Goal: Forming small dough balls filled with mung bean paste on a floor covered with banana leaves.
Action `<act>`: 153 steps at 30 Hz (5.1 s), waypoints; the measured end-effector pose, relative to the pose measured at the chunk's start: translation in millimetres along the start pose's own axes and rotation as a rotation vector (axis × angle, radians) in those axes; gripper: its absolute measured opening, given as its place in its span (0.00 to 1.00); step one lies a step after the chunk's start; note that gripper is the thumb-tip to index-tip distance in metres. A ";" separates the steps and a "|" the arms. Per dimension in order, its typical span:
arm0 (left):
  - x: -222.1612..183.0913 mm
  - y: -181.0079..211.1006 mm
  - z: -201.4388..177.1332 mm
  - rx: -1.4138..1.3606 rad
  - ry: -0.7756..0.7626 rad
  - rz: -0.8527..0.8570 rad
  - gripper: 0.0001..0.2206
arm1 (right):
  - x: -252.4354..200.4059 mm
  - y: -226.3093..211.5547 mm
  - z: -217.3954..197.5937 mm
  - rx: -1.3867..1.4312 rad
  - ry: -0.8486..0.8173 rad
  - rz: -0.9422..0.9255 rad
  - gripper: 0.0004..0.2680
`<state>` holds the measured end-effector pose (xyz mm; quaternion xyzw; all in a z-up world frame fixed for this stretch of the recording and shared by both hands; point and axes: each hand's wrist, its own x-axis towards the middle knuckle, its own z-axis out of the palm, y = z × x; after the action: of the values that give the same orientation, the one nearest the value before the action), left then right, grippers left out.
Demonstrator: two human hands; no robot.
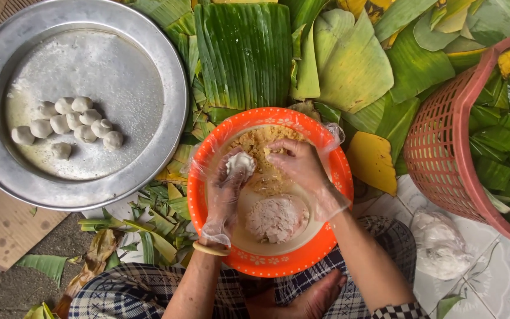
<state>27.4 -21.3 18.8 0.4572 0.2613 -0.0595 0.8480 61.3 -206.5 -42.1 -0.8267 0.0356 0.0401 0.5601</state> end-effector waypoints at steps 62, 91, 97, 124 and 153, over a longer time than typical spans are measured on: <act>-26.1 -20.3 18.5 -0.334 -0.272 0.065 0.11 | -71.5 -74.2 18.8 0.332 0.187 -0.123 0.10; -23.6 -33.7 -0.6 -0.143 -0.184 -0.118 0.10 | -74.2 -39.1 13.9 0.177 0.182 -0.203 0.05; -34.7 -11.8 8.0 -0.185 -0.291 -0.077 0.13 | -82.5 -74.9 -3.4 0.432 0.043 0.048 0.17; -49.8 -26.0 -2.5 -0.325 -0.734 -0.112 0.35 | -85.1 -52.6 32.5 0.072 -0.037 -0.310 0.15; -73.7 17.0 29.0 0.398 -0.152 0.289 0.41 | -121.3 -128.1 47.5 0.809 -0.052 0.265 0.28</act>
<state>-18.6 -45.1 81.1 0.6420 0.1121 -0.0221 0.7581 -47.3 -113.3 71.5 -0.5274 0.1402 0.1152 0.8300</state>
